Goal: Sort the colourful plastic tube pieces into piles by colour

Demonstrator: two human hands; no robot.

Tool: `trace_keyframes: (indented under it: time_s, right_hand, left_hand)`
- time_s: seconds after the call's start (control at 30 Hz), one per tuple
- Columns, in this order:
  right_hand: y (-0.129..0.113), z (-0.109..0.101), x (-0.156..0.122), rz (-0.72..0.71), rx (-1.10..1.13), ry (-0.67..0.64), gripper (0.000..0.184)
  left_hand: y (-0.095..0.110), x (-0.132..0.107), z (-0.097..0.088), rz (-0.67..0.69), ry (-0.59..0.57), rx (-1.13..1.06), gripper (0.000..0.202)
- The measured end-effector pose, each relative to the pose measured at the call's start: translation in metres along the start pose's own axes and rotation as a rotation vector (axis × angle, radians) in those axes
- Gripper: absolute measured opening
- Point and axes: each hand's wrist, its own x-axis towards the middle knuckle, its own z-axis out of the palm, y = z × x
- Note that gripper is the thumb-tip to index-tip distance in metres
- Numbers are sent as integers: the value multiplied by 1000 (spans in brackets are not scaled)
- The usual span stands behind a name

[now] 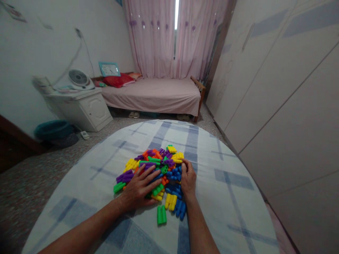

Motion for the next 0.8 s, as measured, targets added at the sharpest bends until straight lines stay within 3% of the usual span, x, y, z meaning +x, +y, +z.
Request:
trace_keyframes:
  time_s: [0.17, 0.3, 0.37, 0.43, 0.5, 0.57, 0.7, 0.8]
  right_hand:
    - [0, 0, 0, 11, 1, 5, 45]
    - [-1, -1, 0, 20, 10, 14, 47]
    - [-1, 0, 0, 23, 15, 17, 48]
    - [0, 0, 0, 29, 17, 17, 50]
    - [0, 0, 0, 37, 19, 20, 52]
    - [0, 0, 0, 40, 21, 21, 52]
    - [-1, 0, 0, 38, 26, 15, 52]
    - [-1, 0, 0, 35, 23, 15, 52]
  left_hand:
    - [-11, 10, -2, 16, -52, -37, 65]
    - [-11, -10, -13, 11, -120, -86, 69]
    - [-12, -28, -15, -169, -27, -88, 59]
    - [-16, -42, -12, -484, 112, -77, 48]
    - [-21, -48, -8, -790, 206, -76, 44]
    - [-27, -46, -8, -970, 277, -99, 42]
    - [-35, -40, -22, -993, 429, -141, 37]
    - [-40, -54, -31, -981, 422, -75, 38]
